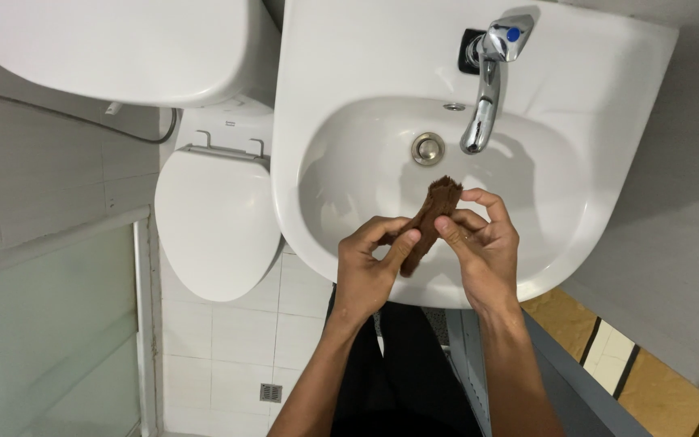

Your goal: The person wets a brown cloth under running water, wrings it out, and wipes the sink basin and surrounding surfaces. The cloth is repeatedly folded and used to clean the sink area.

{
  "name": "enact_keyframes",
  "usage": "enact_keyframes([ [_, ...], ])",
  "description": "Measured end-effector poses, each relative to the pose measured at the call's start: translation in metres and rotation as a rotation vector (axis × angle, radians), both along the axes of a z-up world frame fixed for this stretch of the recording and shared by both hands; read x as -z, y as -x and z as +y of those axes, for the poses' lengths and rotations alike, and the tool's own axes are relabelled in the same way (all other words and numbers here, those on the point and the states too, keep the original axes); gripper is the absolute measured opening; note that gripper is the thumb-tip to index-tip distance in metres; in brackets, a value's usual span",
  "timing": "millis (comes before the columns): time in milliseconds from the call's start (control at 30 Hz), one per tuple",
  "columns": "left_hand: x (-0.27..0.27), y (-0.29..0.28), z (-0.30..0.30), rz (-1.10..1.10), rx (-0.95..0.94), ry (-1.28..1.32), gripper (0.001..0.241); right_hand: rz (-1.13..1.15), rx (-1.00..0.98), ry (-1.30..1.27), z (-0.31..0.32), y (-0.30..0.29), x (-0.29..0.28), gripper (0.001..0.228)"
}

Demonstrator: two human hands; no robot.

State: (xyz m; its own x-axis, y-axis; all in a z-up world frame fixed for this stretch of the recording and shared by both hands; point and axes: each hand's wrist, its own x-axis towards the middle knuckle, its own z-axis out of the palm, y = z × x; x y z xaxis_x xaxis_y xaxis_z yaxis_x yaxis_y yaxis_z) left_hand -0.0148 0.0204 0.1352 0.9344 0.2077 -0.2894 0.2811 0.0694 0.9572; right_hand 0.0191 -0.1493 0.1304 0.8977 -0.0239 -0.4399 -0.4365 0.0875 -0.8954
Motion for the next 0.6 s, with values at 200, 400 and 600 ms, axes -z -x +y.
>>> enact_keyframes([
  [200, -0.018, -0.001, 0.006, 0.125, -0.039, 0.133, 0.023, 0.041, -0.029, 0.05, 0.003, -0.001, -0.007, 0.026],
  [400, -0.02, -0.002, 0.008, 0.153, -0.03, 0.2, 0.029, 0.11, -0.117, 0.049, 0.012, 0.006, -0.007, 0.045],
  [600, -0.015, 0.005, 0.026, 0.185, -0.059, 0.227, 0.028, 0.237, -0.053, -0.111, 0.008, 0.01, 0.023, 0.07],
])
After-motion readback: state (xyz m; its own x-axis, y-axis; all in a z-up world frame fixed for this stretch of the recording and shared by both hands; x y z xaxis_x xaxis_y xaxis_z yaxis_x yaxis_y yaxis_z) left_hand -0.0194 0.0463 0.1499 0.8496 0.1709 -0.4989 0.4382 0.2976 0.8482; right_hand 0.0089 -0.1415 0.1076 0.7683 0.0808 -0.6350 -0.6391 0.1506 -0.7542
